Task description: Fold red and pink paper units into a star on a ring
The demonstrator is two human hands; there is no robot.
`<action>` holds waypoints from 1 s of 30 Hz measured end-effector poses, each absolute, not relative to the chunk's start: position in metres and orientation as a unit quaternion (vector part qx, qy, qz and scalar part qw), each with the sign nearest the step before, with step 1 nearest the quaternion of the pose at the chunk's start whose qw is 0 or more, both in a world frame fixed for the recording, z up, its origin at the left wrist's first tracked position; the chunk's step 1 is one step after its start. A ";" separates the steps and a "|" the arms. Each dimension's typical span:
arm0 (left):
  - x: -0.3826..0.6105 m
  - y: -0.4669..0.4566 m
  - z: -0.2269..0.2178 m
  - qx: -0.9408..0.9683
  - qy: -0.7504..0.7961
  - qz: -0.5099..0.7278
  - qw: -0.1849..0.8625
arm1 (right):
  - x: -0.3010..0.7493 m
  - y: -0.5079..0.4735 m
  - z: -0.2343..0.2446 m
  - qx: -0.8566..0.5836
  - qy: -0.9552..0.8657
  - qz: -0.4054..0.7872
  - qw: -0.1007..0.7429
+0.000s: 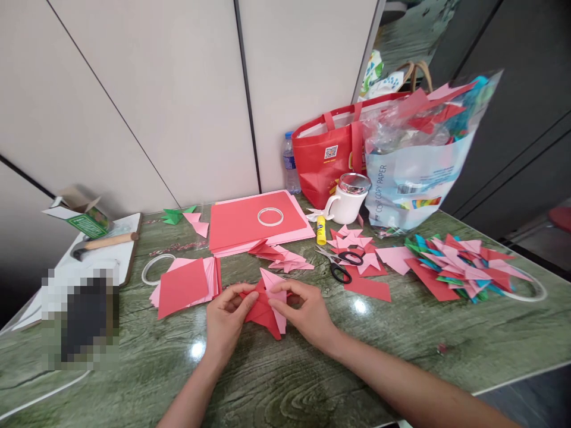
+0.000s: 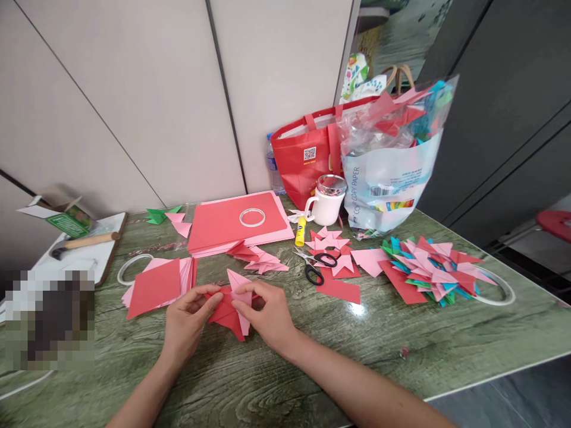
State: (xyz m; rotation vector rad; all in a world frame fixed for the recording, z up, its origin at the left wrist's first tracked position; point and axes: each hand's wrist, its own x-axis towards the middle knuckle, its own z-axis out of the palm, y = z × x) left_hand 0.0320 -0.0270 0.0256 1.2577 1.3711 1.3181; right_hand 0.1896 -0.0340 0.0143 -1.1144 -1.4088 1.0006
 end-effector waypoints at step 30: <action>0.028 -0.027 0.029 0.649 0.480 0.483 0.339 | 0.193 -0.040 0.020 -0.371 -0.716 0.142 0.574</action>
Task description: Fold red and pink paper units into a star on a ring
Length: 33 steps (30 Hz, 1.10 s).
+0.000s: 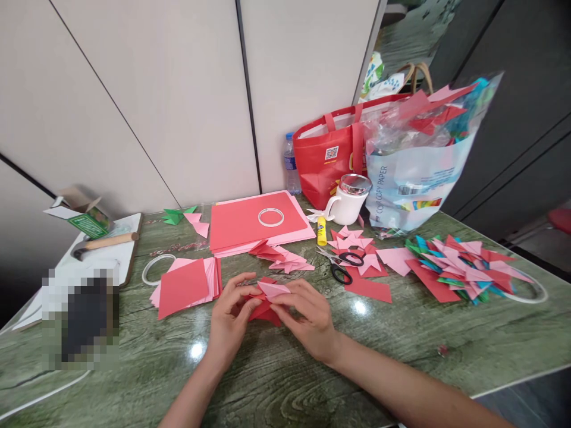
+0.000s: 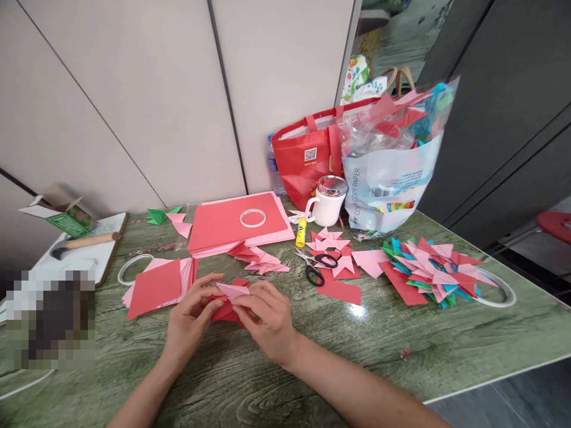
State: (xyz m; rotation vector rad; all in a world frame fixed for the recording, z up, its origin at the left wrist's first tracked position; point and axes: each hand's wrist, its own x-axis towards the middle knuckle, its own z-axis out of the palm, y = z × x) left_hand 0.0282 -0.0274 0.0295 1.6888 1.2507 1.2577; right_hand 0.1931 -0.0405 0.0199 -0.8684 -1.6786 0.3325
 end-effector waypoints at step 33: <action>0.038 -0.028 0.020 0.440 0.540 0.516 0.499 | 0.184 -0.036 0.013 -0.484 -0.497 0.501 0.518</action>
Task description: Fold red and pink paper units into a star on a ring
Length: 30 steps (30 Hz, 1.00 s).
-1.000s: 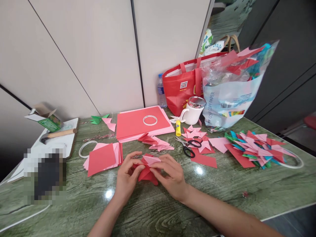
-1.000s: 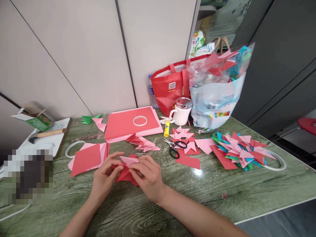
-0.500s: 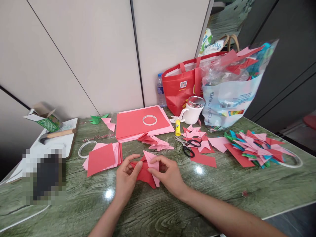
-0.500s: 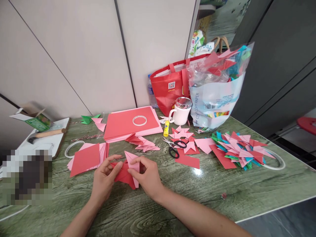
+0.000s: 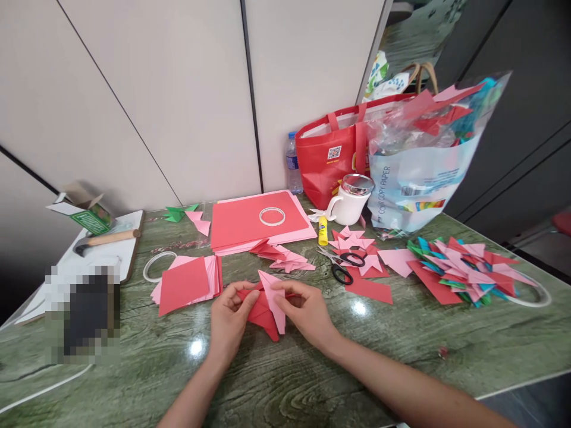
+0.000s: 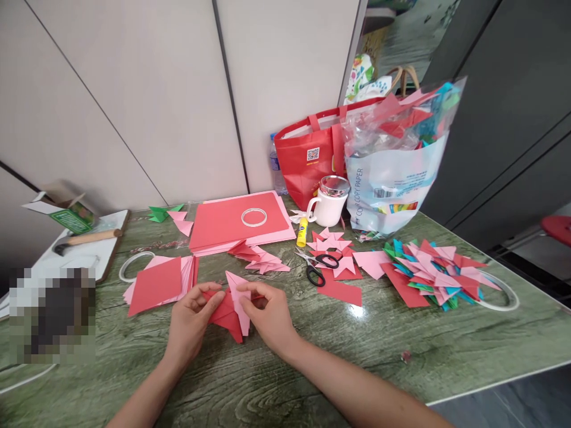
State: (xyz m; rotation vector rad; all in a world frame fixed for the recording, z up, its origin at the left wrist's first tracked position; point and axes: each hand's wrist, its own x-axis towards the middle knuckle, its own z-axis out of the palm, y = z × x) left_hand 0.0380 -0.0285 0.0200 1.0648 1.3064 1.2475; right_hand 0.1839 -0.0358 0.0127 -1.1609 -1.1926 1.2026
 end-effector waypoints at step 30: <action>0.037 -0.030 0.026 0.439 0.530 0.458 0.562 | 0.192 -0.026 0.016 -0.412 -0.439 0.672 0.431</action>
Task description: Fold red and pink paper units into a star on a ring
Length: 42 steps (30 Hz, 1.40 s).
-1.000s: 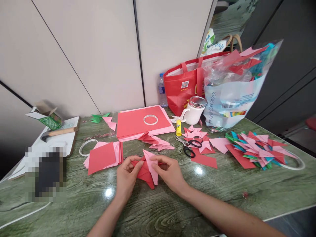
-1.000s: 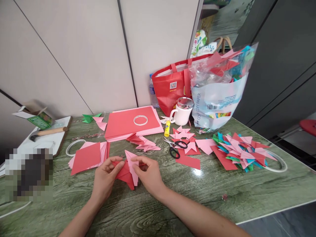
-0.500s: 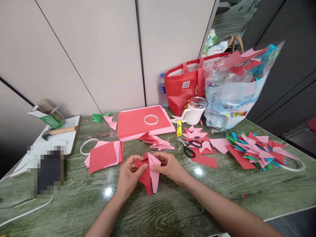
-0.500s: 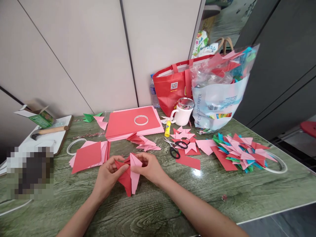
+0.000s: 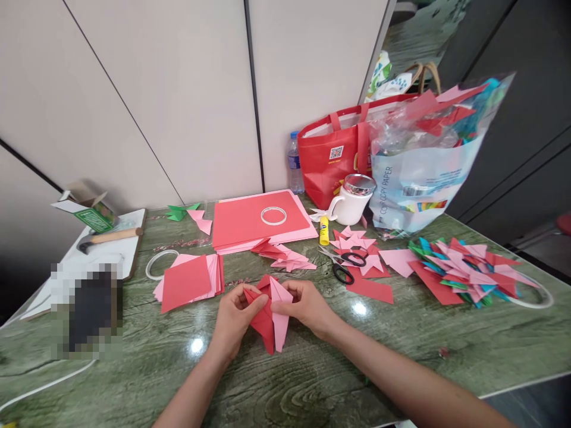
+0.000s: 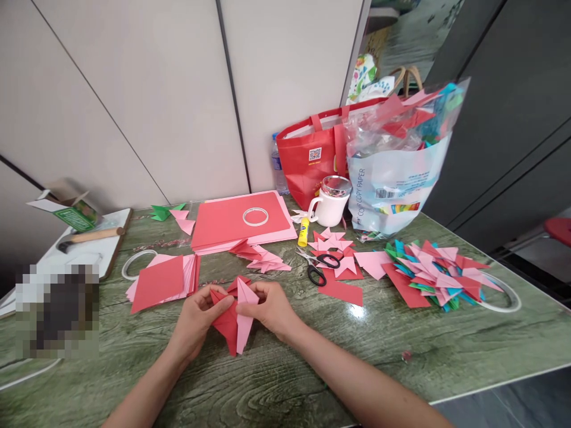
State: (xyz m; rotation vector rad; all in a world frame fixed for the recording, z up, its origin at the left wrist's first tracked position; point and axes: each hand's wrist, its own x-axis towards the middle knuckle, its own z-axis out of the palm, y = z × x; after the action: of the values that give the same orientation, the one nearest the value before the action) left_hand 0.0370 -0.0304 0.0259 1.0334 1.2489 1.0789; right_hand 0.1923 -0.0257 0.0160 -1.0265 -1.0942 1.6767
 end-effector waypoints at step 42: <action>0.040 -0.032 0.024 0.437 0.528 0.416 0.598 | 0.199 -0.020 0.015 -0.423 -0.344 0.715 0.439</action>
State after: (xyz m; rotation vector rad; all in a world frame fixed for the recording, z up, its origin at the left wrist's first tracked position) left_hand 0.0395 -0.0318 0.0238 1.0151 1.2245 0.9656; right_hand 0.1988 -0.0195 0.0151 -1.0503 -0.8545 1.7766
